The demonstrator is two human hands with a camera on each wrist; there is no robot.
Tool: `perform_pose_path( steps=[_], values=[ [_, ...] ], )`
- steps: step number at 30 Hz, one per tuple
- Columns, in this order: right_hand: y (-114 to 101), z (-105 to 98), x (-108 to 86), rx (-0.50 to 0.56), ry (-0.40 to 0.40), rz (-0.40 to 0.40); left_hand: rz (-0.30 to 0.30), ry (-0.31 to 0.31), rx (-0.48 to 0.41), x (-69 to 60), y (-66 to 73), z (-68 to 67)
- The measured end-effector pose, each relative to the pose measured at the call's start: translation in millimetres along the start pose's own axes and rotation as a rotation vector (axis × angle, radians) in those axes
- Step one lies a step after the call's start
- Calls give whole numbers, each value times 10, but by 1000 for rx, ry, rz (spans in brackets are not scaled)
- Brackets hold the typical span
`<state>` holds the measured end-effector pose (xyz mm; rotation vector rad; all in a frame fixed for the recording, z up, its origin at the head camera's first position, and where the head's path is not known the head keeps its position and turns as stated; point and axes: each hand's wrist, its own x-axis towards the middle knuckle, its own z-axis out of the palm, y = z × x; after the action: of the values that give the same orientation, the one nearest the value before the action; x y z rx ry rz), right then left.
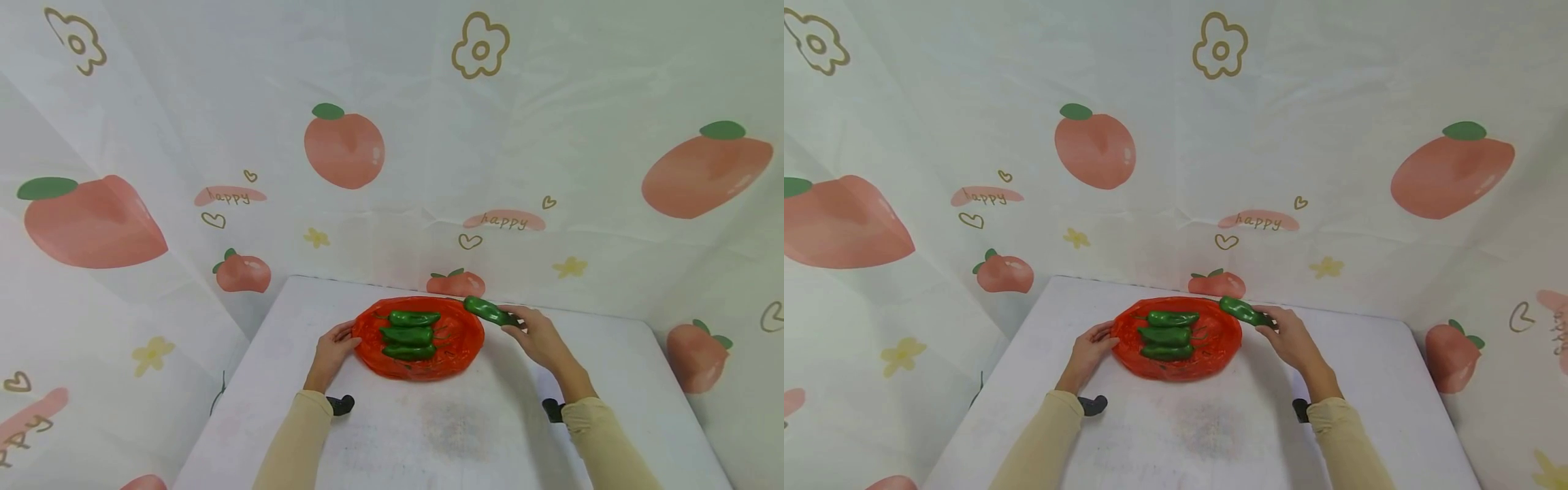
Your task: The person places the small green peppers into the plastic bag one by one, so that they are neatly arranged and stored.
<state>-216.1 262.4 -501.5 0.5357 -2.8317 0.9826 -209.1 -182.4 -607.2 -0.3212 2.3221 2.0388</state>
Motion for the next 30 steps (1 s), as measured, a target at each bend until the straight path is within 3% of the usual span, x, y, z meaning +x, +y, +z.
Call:
perform_pose_path(
  steps=[6, 20, 30],
  values=[
    [-60, 52, 58, 10, -27, 10, -18, 1, 15, -2, 14, 0],
    [-255, 194, 196, 40, -19, -86, -42, 2, 33, -9, 13, 0],
    [-409, 317, 247, 29, -56, -144, -43, -4, 31, -5, 9, -4]
  ],
)
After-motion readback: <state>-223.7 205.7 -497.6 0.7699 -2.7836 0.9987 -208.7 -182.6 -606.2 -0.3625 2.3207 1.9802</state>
